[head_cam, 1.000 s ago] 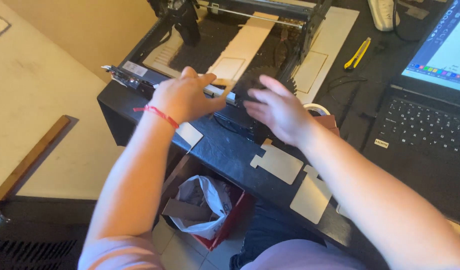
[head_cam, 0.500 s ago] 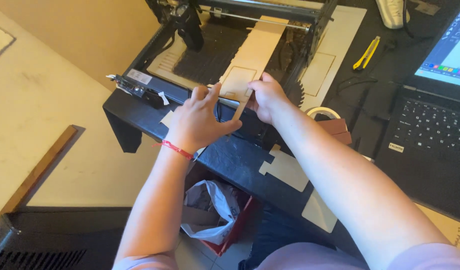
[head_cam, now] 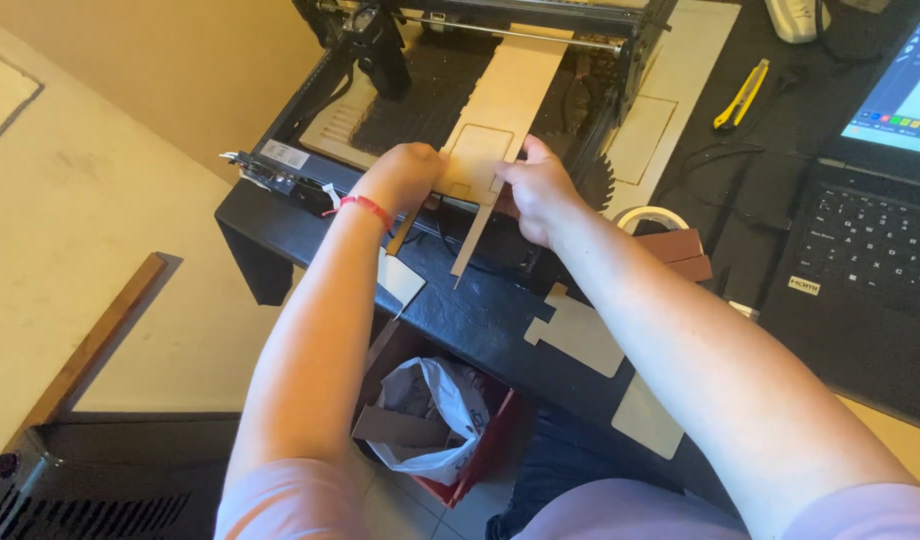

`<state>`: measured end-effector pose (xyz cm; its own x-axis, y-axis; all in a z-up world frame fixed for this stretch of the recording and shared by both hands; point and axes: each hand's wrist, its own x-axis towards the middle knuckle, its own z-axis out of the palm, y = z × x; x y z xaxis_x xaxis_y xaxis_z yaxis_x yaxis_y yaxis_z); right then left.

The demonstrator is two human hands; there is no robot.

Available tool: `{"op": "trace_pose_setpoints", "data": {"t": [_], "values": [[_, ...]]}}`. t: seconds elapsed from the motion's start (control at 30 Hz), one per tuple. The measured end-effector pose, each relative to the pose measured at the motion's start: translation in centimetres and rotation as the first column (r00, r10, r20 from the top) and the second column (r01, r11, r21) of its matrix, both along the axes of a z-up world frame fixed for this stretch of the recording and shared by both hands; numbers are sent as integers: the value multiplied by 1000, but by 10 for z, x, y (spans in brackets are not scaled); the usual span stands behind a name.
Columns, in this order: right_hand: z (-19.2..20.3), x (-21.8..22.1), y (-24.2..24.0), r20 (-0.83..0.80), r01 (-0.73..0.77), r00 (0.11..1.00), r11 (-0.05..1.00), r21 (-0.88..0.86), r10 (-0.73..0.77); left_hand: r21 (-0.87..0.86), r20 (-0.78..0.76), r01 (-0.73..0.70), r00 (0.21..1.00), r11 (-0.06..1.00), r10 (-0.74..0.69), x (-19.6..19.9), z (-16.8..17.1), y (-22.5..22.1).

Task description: Applying a liquid coating to a wooden part with a brush and extracting laser-cut pieces from a wooden sheet.

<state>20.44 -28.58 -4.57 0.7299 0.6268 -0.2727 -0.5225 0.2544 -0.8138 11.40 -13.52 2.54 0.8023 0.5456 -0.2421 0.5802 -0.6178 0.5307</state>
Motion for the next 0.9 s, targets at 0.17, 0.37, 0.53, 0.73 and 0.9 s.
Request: {"op": "trace_pose_setpoints", "data": {"t": [0.17, 0.37, 0.53, 0.73, 0.9], "values": [[5, -2, -6, -4, 17, 1000, 1000, 10, -17, -398, 217, -107, 954, 911, 207, 1, -2, -2], [-21, 10, 5, -41, -34, 998, 994, 103, 39, -573, 151, -210, 923, 792, 354, 2, -35, 14], [-22, 11, 2, -30, -44, 998, 989, 139, 48, -629, 124, -286, 881, 723, 456, -2, -26, 5], [-26, 15, 7, -33, -38, 999, 993, 109, 42, -649, 145, -270, 874, 711, 464, 3, -44, 12], [-25, 14, 7, -34, -39, 999, 995, 91, 42, -684, 175, -219, 877, 696, 448, -7, -30, 1]]}}
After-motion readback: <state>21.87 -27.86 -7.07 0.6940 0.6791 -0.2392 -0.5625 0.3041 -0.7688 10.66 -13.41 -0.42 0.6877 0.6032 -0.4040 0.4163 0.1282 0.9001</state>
